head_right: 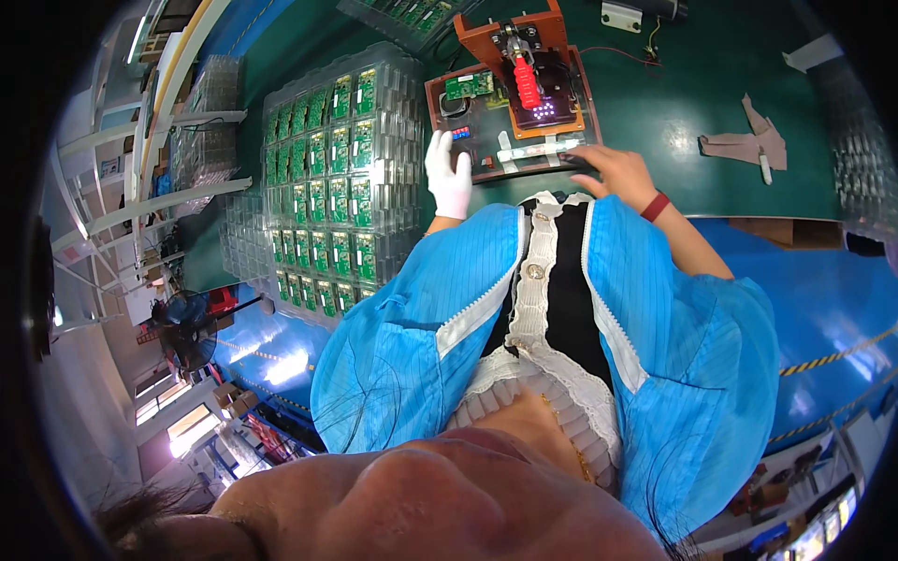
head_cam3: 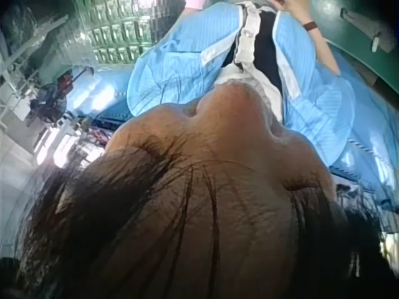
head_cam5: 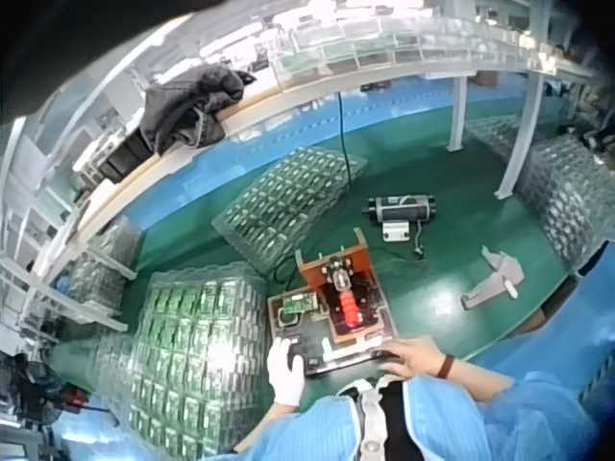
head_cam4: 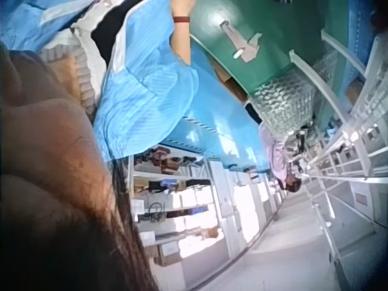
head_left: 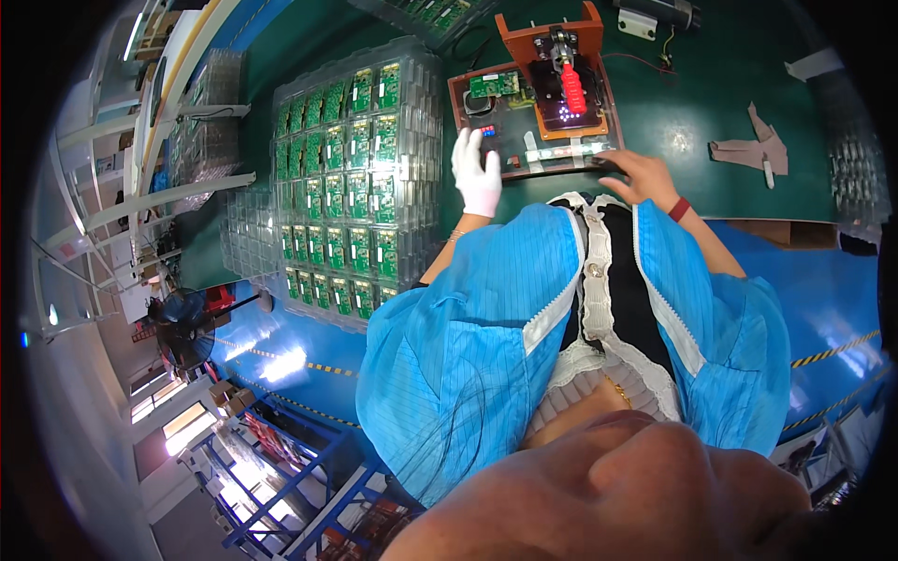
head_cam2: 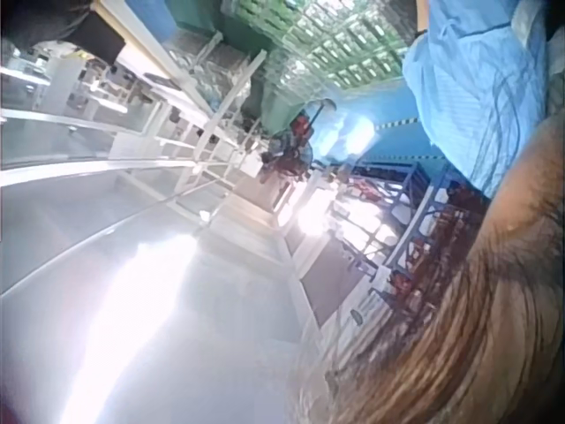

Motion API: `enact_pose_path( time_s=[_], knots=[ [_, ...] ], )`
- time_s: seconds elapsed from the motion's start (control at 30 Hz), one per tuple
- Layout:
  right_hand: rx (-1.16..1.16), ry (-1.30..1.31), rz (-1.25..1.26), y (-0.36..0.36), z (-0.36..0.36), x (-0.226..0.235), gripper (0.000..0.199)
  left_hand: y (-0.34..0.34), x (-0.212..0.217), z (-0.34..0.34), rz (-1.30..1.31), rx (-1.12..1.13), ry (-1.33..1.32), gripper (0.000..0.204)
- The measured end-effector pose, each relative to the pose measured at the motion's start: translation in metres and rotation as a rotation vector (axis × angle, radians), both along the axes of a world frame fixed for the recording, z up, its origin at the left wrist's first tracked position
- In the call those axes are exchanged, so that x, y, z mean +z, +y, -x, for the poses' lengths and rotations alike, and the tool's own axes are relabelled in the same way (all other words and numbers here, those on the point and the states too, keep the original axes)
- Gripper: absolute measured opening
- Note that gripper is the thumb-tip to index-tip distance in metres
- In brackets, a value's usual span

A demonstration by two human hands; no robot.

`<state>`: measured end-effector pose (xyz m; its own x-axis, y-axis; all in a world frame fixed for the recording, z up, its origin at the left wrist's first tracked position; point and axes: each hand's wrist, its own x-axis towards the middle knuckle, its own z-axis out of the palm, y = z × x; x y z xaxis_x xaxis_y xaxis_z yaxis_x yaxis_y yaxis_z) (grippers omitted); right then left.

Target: The person is testing electronic circuit boards by removing them from a tray and inserting them into a testing fixture.

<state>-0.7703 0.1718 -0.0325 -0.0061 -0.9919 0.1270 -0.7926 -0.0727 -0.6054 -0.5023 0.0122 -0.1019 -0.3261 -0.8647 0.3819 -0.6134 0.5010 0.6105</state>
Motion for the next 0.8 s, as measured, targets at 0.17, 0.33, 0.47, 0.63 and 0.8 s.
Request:
enact_pose_path(
  time_s=[0.17, 0.33, 0.47, 0.63, 0.8],
  knots=[
    [0.126, 0.2, 0.291, -0.013, -0.018, -0.031, 0.04, 0.025, 0.013, 0.019, -0.06, -0.183, 0.026, 0.05],
    [0.066, 0.278, 0.094, -0.014, -0.028, -0.031, 0.039, 0.038, 0.007, 0.014, -0.065, -0.227, 0.014, 0.047],
    [0.061, 0.308, 0.048, -0.015, -0.027, -0.047, 0.039, 0.042, 0.006, 0.018, -0.026, -0.249, 0.011, 0.048],
    [0.017, 0.282, -0.057, -0.016, -0.029, -0.044, 0.039, 0.041, 0.007, 0.024, 0.045, -0.293, -0.031, 0.049],
    [-0.03, 0.191, -0.047, -0.01, -0.033, -0.04, 0.039, 0.041, 0.011, 0.029, 0.104, -0.356, -0.13, 0.048]
  ],
)
